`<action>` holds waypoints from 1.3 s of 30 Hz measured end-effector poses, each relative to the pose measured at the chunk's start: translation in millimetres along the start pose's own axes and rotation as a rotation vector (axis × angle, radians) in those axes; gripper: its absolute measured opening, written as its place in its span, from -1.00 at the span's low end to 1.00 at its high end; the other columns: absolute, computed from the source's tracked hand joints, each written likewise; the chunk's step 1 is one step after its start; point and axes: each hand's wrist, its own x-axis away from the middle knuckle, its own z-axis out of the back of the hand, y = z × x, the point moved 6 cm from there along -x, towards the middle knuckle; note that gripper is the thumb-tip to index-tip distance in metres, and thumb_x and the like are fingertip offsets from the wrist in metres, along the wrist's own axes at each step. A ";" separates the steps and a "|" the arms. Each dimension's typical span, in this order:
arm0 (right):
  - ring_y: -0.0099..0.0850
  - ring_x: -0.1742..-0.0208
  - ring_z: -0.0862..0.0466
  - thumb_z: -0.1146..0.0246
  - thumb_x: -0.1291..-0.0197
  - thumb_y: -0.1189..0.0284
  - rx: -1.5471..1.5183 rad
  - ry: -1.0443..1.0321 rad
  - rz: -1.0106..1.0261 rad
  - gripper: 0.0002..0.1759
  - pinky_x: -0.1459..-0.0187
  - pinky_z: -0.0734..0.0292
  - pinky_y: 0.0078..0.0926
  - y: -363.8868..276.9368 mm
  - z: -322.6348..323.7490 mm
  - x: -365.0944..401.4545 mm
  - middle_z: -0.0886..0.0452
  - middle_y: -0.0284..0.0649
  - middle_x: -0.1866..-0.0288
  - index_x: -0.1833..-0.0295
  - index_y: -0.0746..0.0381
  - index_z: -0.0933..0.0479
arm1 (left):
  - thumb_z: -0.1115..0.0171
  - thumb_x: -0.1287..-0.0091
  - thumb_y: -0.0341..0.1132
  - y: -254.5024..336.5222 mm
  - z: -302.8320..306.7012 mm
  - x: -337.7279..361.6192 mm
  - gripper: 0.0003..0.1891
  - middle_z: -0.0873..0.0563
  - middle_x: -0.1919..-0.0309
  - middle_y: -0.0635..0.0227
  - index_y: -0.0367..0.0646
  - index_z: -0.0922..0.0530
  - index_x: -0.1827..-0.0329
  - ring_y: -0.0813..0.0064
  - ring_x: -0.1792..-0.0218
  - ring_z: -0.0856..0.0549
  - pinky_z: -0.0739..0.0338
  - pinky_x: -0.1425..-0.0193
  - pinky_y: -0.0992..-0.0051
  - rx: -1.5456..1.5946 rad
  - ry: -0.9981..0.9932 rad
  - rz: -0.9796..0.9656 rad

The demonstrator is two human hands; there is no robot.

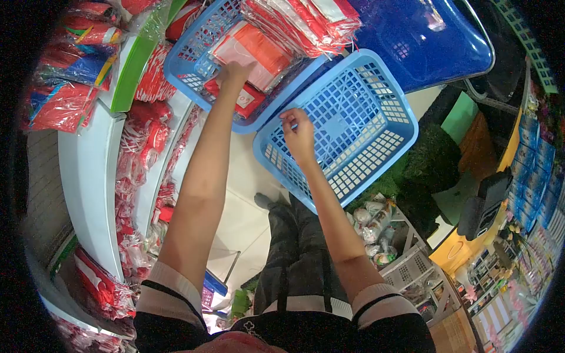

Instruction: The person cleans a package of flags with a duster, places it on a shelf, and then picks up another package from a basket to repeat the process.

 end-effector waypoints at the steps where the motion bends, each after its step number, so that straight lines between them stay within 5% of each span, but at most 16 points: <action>1: -0.44 0.41 -0.54 -0.11 -0.04 0.68 0.007 0.014 -0.001 -0.86 0.42 -0.44 -0.50 0.0 -0.3 -0.7 -0.56 -0.21 0.40 0.28 0.31 -0.52 | -0.24 -0.04 0.24 -3.9 -14.8 -2.3 -0.34 -0.70 0.22 0.01 -0.29 -0.61 0.19 0.18 0.13 -0.70 -0.58 0.13 0.24 0.069 -0.015 0.001; 3: -0.38 0.44 -0.55 -0.11 -0.03 0.68 0.081 0.065 0.039 -0.87 0.42 -0.43 -0.47 -4.7 2.3 -3.1 -0.56 -0.17 0.42 0.29 0.32 -0.51 | -0.29 -0.01 0.23 -12.8 -44.8 -6.9 -0.33 -0.70 0.25 0.00 -0.31 -0.60 0.18 0.13 0.16 -0.70 -0.58 0.13 0.24 0.205 -0.042 0.003; 4: -0.35 0.45 -0.55 -0.11 -0.03 0.68 0.117 0.090 0.059 -0.88 0.42 -0.43 -0.45 -8.0 3.2 -3.6 -0.56 -0.15 0.43 0.29 0.33 -0.51 | -0.32 -0.03 0.13 -15.0 -45.1 -2.3 -0.41 -0.70 0.30 0.01 -0.30 -0.60 0.18 0.11 0.22 -0.70 -0.57 0.15 0.21 0.173 0.097 -0.016; 7: -0.57 0.48 -0.49 -0.10 -0.07 0.66 0.131 0.164 0.148 -0.88 0.56 -0.34 -0.64 -20.6 6.3 -10.2 -0.52 -0.29 0.49 0.30 0.32 -0.55 | -0.30 -0.10 0.00 -20.9 -54.3 1.3 -0.52 -0.70 0.34 0.01 -0.31 -0.59 0.18 0.10 0.23 -0.70 -0.55 0.20 0.16 0.260 0.190 0.010; 10: -0.57 0.49 -0.49 -0.11 -0.08 0.65 0.122 0.171 0.168 -0.89 0.54 -0.35 -0.65 -24.0 7.0 -22.6 -0.53 -0.29 0.51 0.31 0.33 -0.55 | -0.22 -0.20 -0.21 -16.1 -19.1 36.3 -0.68 -0.68 0.42 0.03 -0.33 -0.55 0.17 0.18 0.31 -0.71 -0.56 0.32 0.23 0.347 0.335 -0.019; 14: -0.55 0.51 -0.50 -0.15 -0.15 0.54 0.083 0.199 0.188 -0.90 0.52 -0.42 -0.63 -31.0 17.3 -32.7 -0.54 -0.29 0.49 0.29 0.32 -0.56 | -0.13 -0.25 -0.35 -24.5 -6.6 68.7 -0.82 -0.60 0.52 0.24 -0.24 -0.50 0.15 0.49 0.55 -0.61 -0.50 0.52 0.50 1.115 0.000 -0.080; 16: -0.47 0.50 -0.52 -0.16 -0.19 0.42 -0.119 0.138 -0.077 -0.83 0.49 -0.45 -0.57 -14.0 23.2 -35.7 -0.55 -0.23 0.49 0.28 0.34 -0.52 | -0.11 -0.24 -0.40 -28.2 -5.8 91.1 -0.84 -0.51 0.64 0.39 -0.22 -0.49 0.15 0.64 0.69 -0.49 -0.41 0.63 0.64 1.548 -0.201 -0.186; 18: -0.38 0.48 -0.58 -0.15 -0.23 0.13 -0.407 -0.007 -0.386 -0.58 0.46 -0.53 -0.48 -2.0 28.4 -31.9 -0.58 -0.17 0.45 0.17 0.34 -0.47 | -0.10 -0.24 -0.41 -33.9 -4.3 126.3 -0.79 -0.44 0.70 0.52 -0.20 -0.51 0.07 0.71 0.76 -0.36 -0.31 0.65 0.72 1.467 -0.324 -0.212; 21: -0.35 0.39 -0.64 -0.17 -0.19 0.05 -0.810 -0.441 -0.676 -0.50 0.37 -0.58 -0.37 -38.6 30.1 0.4 -0.62 -0.11 0.32 0.09 0.31 -0.44 | -0.07 -0.26 -0.41 -44.5 5.9 192.6 -0.61 -0.46 0.69 0.52 -0.21 -0.42 -0.17 0.74 0.76 -0.38 -0.25 0.67 0.74 1.455 -0.451 -0.225; 22: -0.32 0.19 -0.66 -0.16 -0.20 0.07 -0.970 -0.680 -0.633 -0.48 0.15 -0.58 -0.35 -35.4 34.0 7.0 -0.62 -0.10 0.15 -0.01 0.33 -0.42 | -0.08 -0.26 -0.39 -53.8 2.5 210.3 -0.56 -0.48 0.67 0.51 -0.20 -0.38 -0.23 0.75 0.75 -0.39 -0.24 0.67 0.74 1.433 -0.498 -0.212; 26: -0.35 -0.09 -0.53 -0.18 -0.20 0.39 -0.570 -0.513 -0.513 -0.46 -0.14 -0.43 -0.43 -44.8 43.2 55.2 -0.51 -0.14 -0.12 -0.26 0.33 -0.26 | -0.07 -0.32 -0.27 -79.4 14.6 276.3 -0.46 -0.56 0.60 0.49 -0.18 -0.24 -0.36 0.74 0.73 -0.45 -0.22 0.70 0.74 1.284 -0.549 -0.252; 29: -0.39 -0.24 -0.42 -0.16 -0.13 0.64 -0.601 -0.535 -0.367 -0.31 -0.26 -0.30 -0.46 -76.4 39.3 108.8 -0.40 -0.16 -0.25 -0.39 0.30 -0.11 | -0.05 -0.37 -0.16 -103.6 18.1 312.1 -0.46 -0.65 0.39 0.45 -0.15 -0.22 -0.37 0.71 0.52 -0.60 -0.39 0.56 0.72 1.764 -0.596 -0.212; 30: -0.40 -0.26 -0.39 -0.14 -0.10 0.69 -0.666 -0.565 -0.369 -0.28 -0.28 -0.28 -0.45 -88.9 37.2 127.2 -0.36 -0.17 -0.28 -0.40 0.29 -0.08 | 0.02 -0.40 -0.02 -112.4 19.1 327.7 -0.44 -0.64 0.11 0.37 -0.14 -0.23 -0.35 0.55 0.22 -0.66 -0.56 0.21 0.55 1.906 -0.417 0.018; 33: -0.42 -0.33 -0.32 -0.12 -0.08 0.75 -0.742 -0.663 -0.314 -0.22 -0.32 -0.23 -0.42 -135.0 27.1 179.8 -0.27 -0.19 -0.36 -0.44 0.25 -0.03 | 0.11 -0.43 -0.01 -124.6 48.2 378.7 -0.44 -0.43 -0.23 0.24 -0.16 -0.20 -0.36 0.37 -0.20 -0.47 -0.39 -0.26 0.28 2.250 -0.568 0.055; 37: -0.44 -0.26 -0.40 -0.14 -0.16 0.64 -0.680 -0.759 -0.150 -0.32 -0.22 -0.33 -0.42 -193.8 3.5 245.5 -0.39 -0.21 -0.27 -0.40 0.27 -0.10 | 0.23 -0.39 0.18 -151.4 65.3 439.1 -0.36 -0.46 -0.20 0.26 -0.12 -0.23 -0.34 0.33 -0.15 -0.50 -0.37 -0.27 0.28 2.376 -0.655 -0.116; 39: -0.36 -0.07 -0.54 -0.18 -0.18 0.50 -0.139 -0.833 0.105 -0.50 -0.03 -0.43 -0.38 -236.4 -5.1 269.8 -0.53 -0.14 -0.06 -0.24 0.31 -0.28 | 0.24 -0.40 0.18 -168.6 86.6 461.0 -0.36 -0.46 -0.20 0.26 -0.12 -0.23 -0.34 0.33 -0.16 -0.49 -0.37 -0.27 0.28 2.404 -0.633 -0.205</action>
